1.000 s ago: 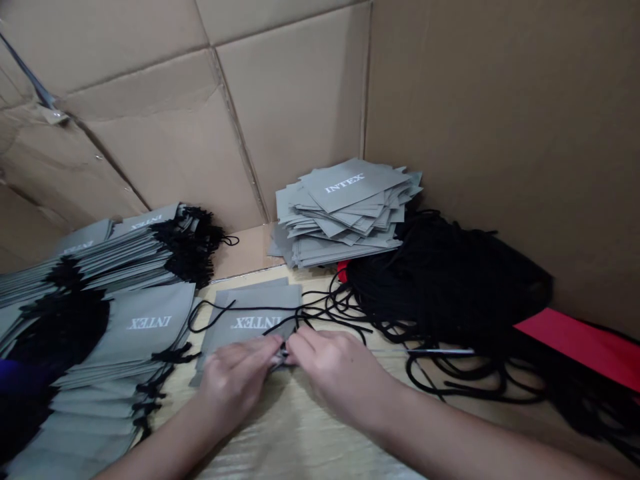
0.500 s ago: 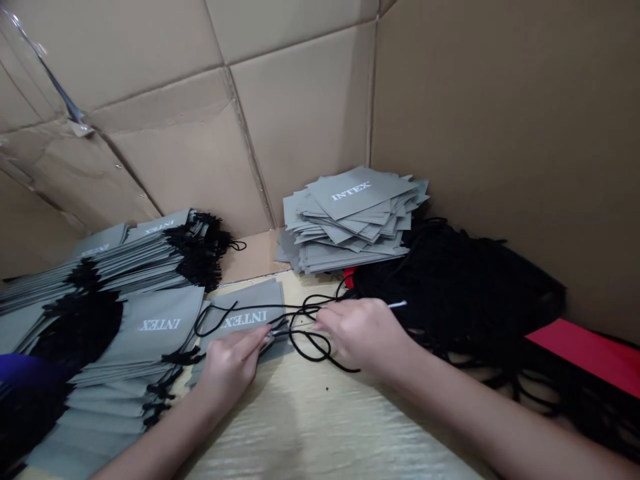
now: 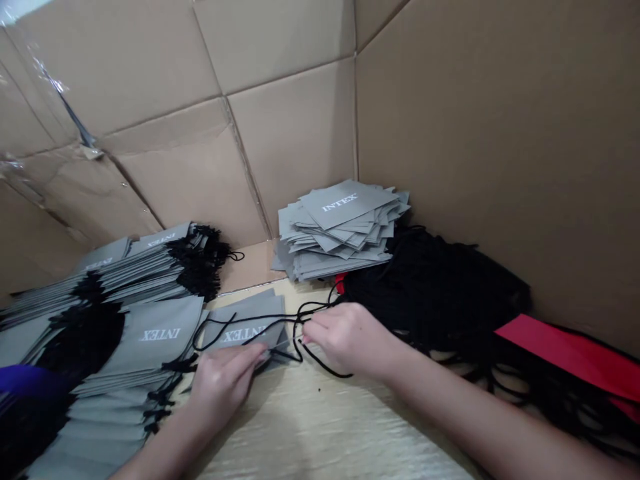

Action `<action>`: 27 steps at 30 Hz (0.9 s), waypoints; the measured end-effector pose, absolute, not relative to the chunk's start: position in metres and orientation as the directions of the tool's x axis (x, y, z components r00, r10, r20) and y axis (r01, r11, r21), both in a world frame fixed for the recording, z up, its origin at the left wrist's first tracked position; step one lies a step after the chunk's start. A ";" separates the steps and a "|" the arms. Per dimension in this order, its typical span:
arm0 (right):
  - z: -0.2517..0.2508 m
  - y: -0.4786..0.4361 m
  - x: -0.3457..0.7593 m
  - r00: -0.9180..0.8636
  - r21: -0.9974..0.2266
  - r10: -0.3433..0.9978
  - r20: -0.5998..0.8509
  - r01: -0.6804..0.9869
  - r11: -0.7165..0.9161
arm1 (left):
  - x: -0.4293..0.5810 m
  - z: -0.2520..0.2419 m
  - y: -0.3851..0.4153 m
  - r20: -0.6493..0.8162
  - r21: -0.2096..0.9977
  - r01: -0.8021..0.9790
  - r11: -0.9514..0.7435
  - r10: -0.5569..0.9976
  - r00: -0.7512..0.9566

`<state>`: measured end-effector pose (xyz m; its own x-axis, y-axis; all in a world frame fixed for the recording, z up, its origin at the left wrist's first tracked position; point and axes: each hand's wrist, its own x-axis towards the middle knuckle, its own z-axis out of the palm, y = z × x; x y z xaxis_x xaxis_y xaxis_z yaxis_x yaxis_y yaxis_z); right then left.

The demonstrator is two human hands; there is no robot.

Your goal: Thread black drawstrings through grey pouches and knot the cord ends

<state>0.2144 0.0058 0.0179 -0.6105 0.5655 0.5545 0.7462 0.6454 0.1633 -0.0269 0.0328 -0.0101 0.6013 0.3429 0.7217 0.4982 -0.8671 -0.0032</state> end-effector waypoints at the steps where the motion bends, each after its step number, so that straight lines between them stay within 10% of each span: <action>1: 0.014 0.003 0.207 -0.620 0.152 0.568 0.541 0.737 0.659 | -0.023 -0.011 0.029 0.705 0.000 0.487 -0.873 0.346 0.619; 10: 0.005 0.009 0.209 -0.431 -0.098 0.705 0.563 0.813 0.575 | -0.047 0.011 0.031 0.599 -0.050 0.601 -0.798 0.457 0.658; 19: 0.012 0.012 0.214 -0.286 -0.369 0.820 0.495 0.786 0.497 | -0.088 0.003 0.053 0.409 0.789 0.442 -0.426 0.902 0.140; 27: 0.007 0.014 0.208 -0.304 -0.436 0.769 0.562 0.681 0.588 | -0.094 0.007 0.059 0.260 0.834 0.478 -0.276 0.960 0.101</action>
